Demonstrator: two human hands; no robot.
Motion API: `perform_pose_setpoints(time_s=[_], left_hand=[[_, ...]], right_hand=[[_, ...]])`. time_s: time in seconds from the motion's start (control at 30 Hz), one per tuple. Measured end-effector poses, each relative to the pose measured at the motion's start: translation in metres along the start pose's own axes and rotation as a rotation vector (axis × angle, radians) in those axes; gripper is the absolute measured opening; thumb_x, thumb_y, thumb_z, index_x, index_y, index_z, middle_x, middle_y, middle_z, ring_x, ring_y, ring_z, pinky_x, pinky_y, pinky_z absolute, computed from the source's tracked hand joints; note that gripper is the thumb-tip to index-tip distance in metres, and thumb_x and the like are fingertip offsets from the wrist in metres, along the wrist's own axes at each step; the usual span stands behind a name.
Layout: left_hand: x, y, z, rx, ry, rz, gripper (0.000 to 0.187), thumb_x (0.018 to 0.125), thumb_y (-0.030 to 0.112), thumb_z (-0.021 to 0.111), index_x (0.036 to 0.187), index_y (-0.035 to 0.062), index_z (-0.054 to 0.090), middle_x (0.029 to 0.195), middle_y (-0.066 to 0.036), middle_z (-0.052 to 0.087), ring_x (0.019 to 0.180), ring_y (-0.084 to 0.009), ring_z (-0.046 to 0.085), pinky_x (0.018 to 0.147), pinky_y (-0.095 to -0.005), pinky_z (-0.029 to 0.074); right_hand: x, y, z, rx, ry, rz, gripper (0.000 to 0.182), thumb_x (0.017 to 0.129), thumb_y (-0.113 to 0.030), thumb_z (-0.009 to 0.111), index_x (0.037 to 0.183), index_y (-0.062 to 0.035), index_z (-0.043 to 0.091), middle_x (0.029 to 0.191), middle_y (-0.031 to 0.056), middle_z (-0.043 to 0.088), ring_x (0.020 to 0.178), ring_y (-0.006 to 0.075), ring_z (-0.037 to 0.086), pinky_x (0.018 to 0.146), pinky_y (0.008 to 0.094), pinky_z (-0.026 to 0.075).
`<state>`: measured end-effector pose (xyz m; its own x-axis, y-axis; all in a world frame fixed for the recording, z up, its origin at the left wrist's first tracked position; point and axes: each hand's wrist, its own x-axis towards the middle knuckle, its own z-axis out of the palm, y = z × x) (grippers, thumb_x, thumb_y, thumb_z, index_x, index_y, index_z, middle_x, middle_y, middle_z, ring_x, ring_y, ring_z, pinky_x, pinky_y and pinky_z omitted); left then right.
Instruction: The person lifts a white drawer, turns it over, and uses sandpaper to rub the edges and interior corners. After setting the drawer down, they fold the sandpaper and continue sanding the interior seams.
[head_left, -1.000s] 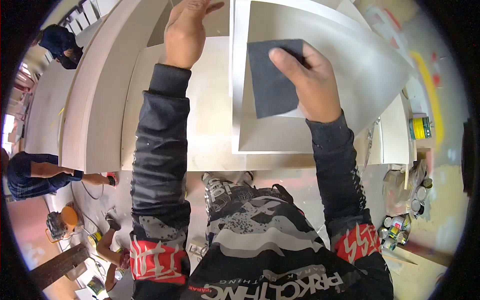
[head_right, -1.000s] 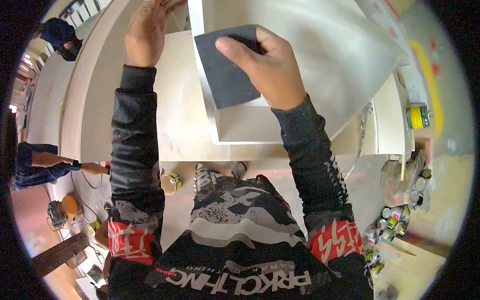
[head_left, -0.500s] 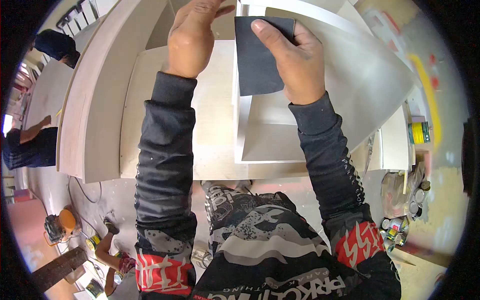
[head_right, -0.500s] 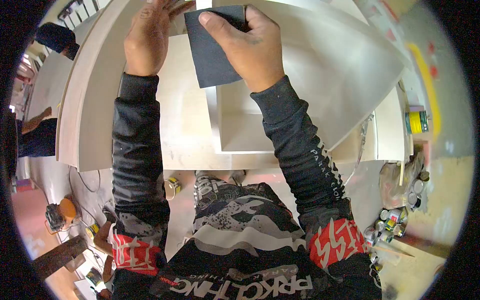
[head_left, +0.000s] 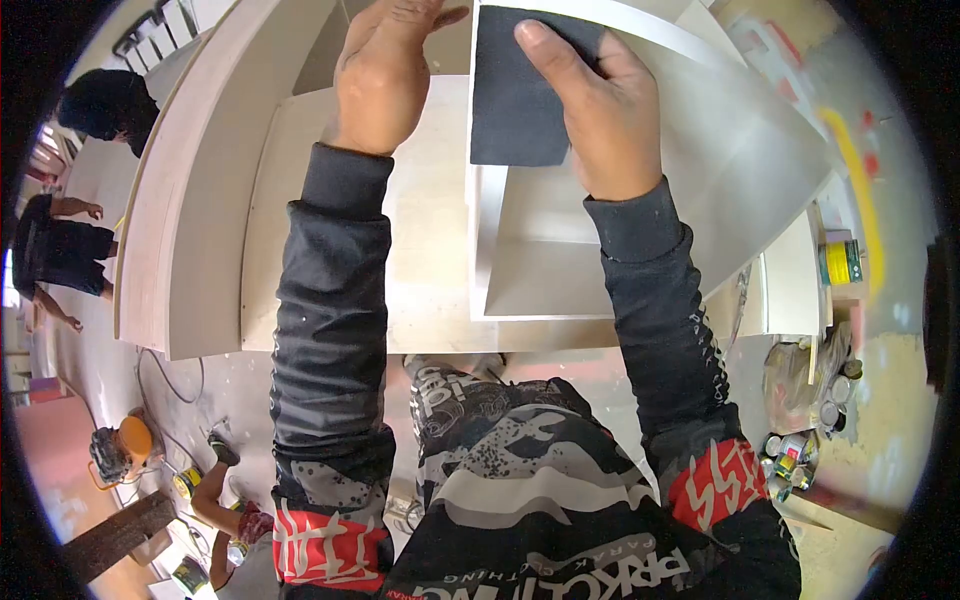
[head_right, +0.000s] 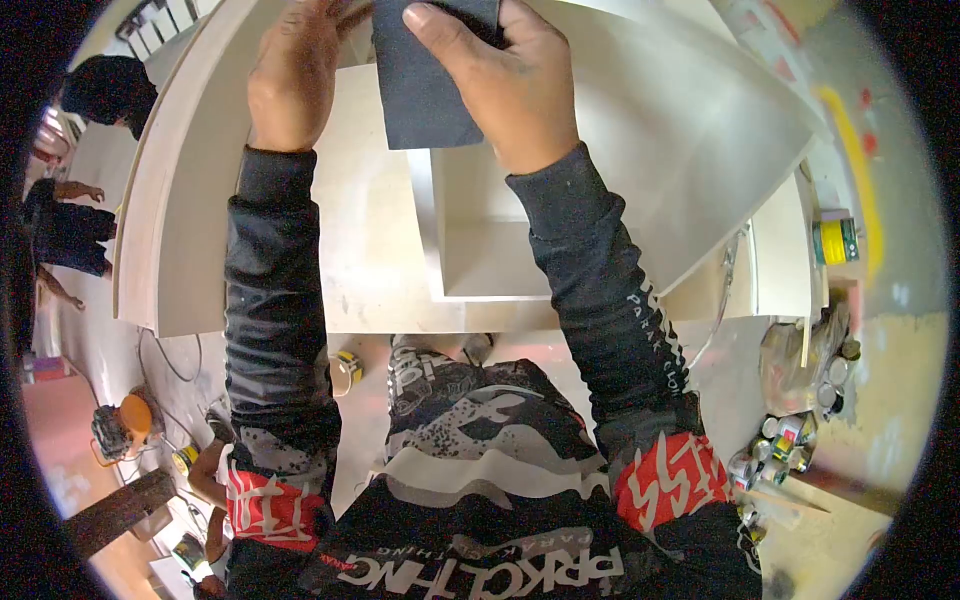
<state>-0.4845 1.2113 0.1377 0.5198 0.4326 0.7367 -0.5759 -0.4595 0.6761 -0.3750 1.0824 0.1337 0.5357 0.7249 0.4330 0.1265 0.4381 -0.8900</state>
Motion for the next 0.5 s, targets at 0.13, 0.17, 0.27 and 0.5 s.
perform_pose_setpoints(time_s=[0.13, 0.17, 0.27, 0.5], left_hand=[[-0.002, 0.003, 0.0, -0.007, 0.013, -0.019, 0.064, 0.107, 0.048, 0.032, 0.128, -0.0062, 0.058, 0.13, -0.022, 0.061, 0.123, -0.0307, 0.056, 0.108, -0.0432, 0.039], [-0.003, 0.003, 0.001, -0.019, 0.006, -0.015, 0.064, 0.107, 0.048, 0.032, 0.128, -0.0063, 0.058, 0.13, -0.022, 0.061, 0.123, -0.0308, 0.056, 0.109, -0.0432, 0.039], [-0.005, 0.003, 0.001, -0.035, -0.005, 0.002, 0.064, 0.107, 0.048, 0.032, 0.127, -0.0067, 0.058, 0.13, -0.022, 0.061, 0.123, -0.031, 0.056, 0.109, -0.0433, 0.038], [-0.007, 0.007, 0.0, -0.03, 0.021, -0.015, 0.065, 0.106, 0.049, 0.034, 0.128, -0.007, 0.058, 0.131, -0.023, 0.06, 0.123, -0.0312, 0.056, 0.109, -0.0433, 0.039]], right_hand=[[-0.006, 0.012, -0.013, -0.218, -0.059, -0.026, 0.033, 0.089, -0.028, 0.077, 0.104, 0.0006, 0.069, 0.092, 0.0034, 0.07, 0.08, 0.0085, 0.064, 0.073, 0.0241, 0.052], [-0.008, 0.013, -0.012, -0.296, -0.058, -0.039, 0.033, 0.088, -0.031, 0.078, 0.097, 0.0005, 0.07, 0.085, 0.0034, 0.071, 0.073, 0.0086, 0.065, 0.067, 0.0251, 0.054], [-0.012, 0.009, -0.011, -0.23, -0.056, -0.117, 0.033, 0.087, -0.032, 0.078, 0.094, 0.0, 0.07, 0.082, 0.0041, 0.071, 0.072, 0.0089, 0.065, 0.066, 0.0259, 0.053], [-0.009, 0.008, -0.007, -0.278, -0.058, 0.002, 0.03, 0.09, -0.025, 0.076, 0.105, -0.0006, 0.069, 0.094, 0.0005, 0.069, 0.082, 0.006, 0.06, 0.074, 0.0207, 0.049]])
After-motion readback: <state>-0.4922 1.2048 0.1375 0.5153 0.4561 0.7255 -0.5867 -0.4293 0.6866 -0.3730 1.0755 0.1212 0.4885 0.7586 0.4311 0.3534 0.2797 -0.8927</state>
